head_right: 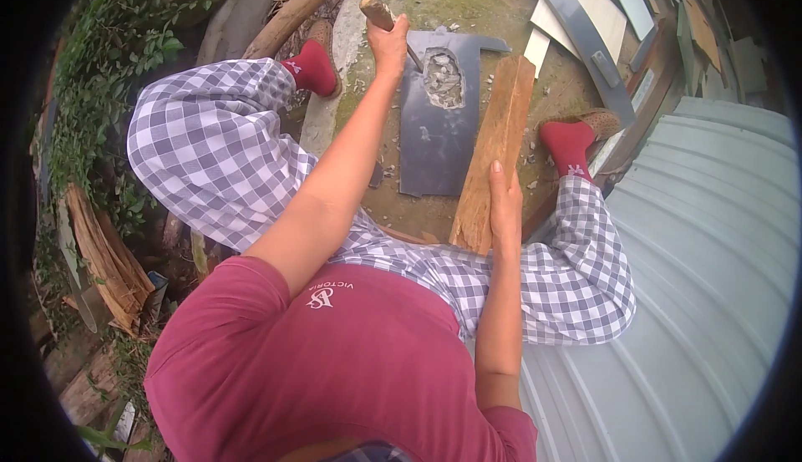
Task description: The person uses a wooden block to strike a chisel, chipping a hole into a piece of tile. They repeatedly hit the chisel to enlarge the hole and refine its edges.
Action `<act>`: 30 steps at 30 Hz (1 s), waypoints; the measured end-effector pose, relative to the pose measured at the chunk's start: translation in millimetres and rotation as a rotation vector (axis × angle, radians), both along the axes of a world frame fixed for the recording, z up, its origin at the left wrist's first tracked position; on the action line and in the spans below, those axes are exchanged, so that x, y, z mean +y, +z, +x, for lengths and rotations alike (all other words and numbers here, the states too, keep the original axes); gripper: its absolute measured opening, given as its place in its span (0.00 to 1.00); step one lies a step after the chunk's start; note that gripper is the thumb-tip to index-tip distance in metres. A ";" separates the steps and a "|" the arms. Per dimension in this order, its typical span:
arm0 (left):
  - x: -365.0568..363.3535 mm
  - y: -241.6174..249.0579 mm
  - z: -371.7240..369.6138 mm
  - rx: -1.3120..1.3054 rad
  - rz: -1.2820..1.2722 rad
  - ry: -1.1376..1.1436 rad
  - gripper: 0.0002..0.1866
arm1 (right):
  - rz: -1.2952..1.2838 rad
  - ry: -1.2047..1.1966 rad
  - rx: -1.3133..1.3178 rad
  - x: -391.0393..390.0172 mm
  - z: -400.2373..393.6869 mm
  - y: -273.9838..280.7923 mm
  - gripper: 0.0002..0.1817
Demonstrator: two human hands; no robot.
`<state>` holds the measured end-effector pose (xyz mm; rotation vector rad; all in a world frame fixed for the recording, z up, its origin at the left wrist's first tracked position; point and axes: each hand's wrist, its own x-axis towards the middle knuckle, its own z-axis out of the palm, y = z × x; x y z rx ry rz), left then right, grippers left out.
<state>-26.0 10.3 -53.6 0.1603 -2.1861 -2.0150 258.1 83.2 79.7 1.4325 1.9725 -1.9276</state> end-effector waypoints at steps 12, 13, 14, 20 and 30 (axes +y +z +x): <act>-9.2 -35.2 49.6 -0.123 -0.316 -0.174 0.19 | -0.011 -0.001 0.006 5.7 -1.6 -7.4 0.33; -7.9 -28.1 48.9 -0.188 -0.342 -0.131 0.19 | -0.017 0.001 0.004 4.1 4.1 -7.5 0.33; -6.3 -27.0 40.3 -0.238 -0.366 -0.081 0.19 | -0.020 -0.001 0.004 3.6 3.8 -5.9 0.33; -42.6 -69.5 9.3 -0.767 -0.455 -0.338 0.21 | 0.011 -0.029 0.027 1.2 -4.4 2.6 0.32; -34.0 -71.4 38.8 -0.857 -0.192 -0.329 0.11 | -0.012 -0.039 0.018 1.6 -4.8 -1.9 0.31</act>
